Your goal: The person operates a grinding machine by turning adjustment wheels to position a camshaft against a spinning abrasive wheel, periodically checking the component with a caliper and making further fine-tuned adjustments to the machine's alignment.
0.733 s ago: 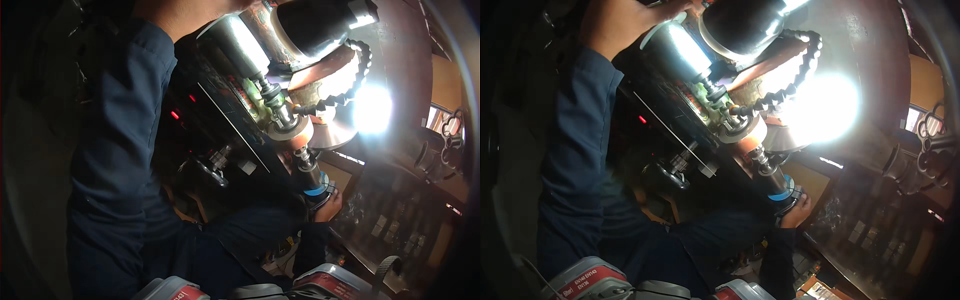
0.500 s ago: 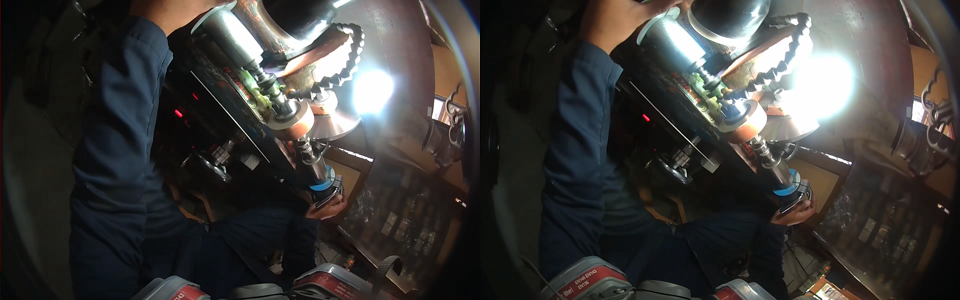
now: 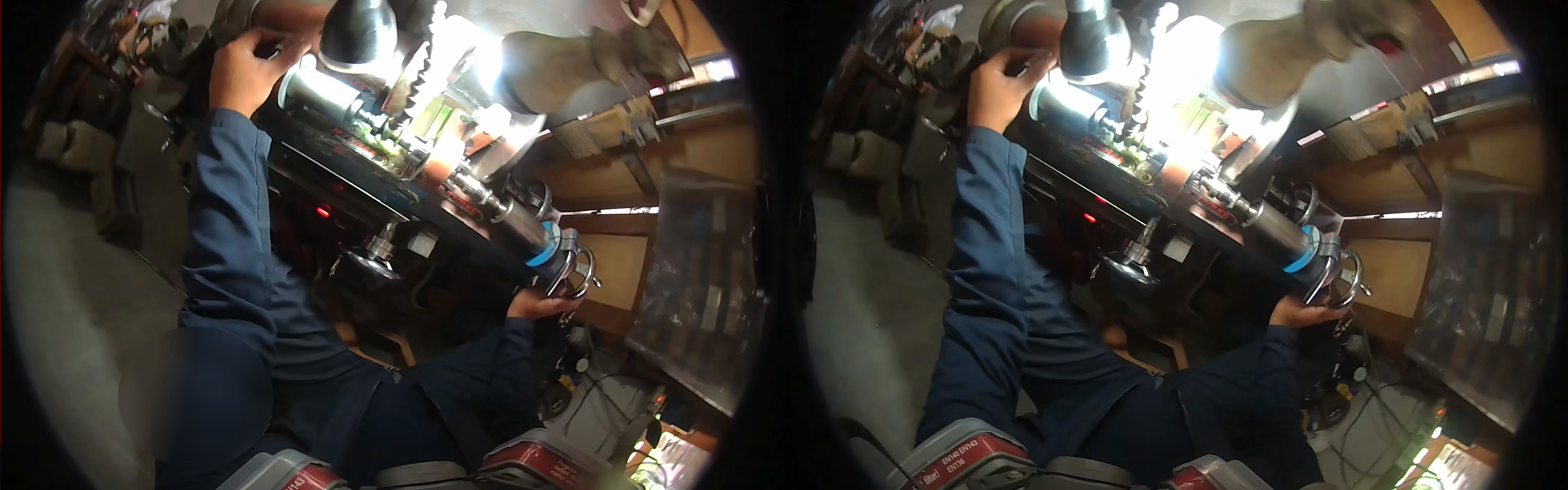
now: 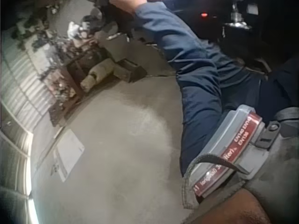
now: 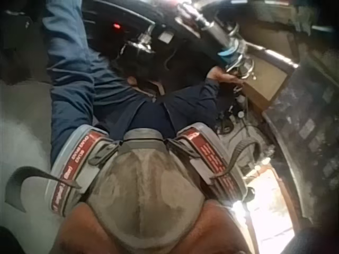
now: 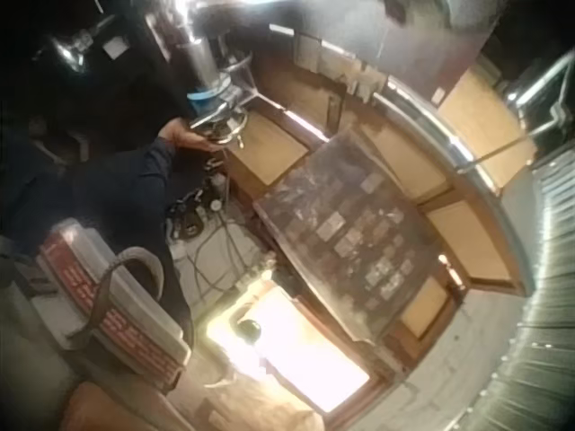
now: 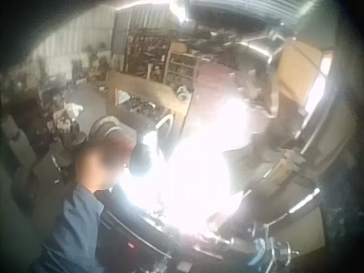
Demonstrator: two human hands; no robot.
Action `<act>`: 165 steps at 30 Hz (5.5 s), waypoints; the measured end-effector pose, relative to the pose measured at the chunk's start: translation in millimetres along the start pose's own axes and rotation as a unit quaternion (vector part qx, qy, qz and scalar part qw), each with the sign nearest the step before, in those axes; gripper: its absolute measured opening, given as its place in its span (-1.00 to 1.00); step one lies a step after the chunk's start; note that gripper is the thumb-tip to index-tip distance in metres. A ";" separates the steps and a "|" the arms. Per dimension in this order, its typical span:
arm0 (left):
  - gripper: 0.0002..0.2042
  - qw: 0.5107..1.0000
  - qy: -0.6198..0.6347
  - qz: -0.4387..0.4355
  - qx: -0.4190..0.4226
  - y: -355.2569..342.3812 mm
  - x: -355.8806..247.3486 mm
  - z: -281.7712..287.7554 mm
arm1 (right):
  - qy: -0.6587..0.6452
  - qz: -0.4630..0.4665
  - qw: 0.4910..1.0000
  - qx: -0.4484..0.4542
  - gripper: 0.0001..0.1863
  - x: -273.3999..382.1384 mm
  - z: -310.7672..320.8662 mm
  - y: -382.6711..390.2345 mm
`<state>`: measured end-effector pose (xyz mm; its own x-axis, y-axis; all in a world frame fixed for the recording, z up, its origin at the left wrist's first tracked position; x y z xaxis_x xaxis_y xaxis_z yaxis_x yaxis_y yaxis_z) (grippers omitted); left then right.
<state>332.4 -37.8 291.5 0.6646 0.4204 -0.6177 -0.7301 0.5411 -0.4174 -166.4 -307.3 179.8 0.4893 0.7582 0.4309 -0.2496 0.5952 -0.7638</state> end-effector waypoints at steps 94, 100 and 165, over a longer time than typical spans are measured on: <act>-0.50 0.985 -0.016 0.064 0.157 5.1 45.7 -3.1 | 0.447 -0.385 0.582 0.560 -0.36 -59.1 475.5 30.4; -0.60 0.997 -0.005 0.009 0.075 25.1 2.6 10.6 | 0.286 -0.222 0.822 0.439 -0.61 32.9 359.9 -68.0; -0.74 0.999 0.036 -0.034 -0.017 37.4 4.3 15.9 | -0.334 -0.293 0.776 0.448 -0.43 295.2 17.9 -24.8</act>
<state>310.5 -4.2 283.9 0.7013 0.3294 -0.6321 -0.6887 0.5421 -0.4816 -30.7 -93.4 334.5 0.2701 0.0792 0.9596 -0.7753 0.6088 0.1680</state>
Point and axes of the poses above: each hand's wrist, its own y-axis away from the middle knuckle, its own z-axis out of the back of the hand, x = y × z, the point moved 1 cm from there along -y, towards the middle knuckle, and after that the axes turned 13 degrees about x, right-handed, at the moved point
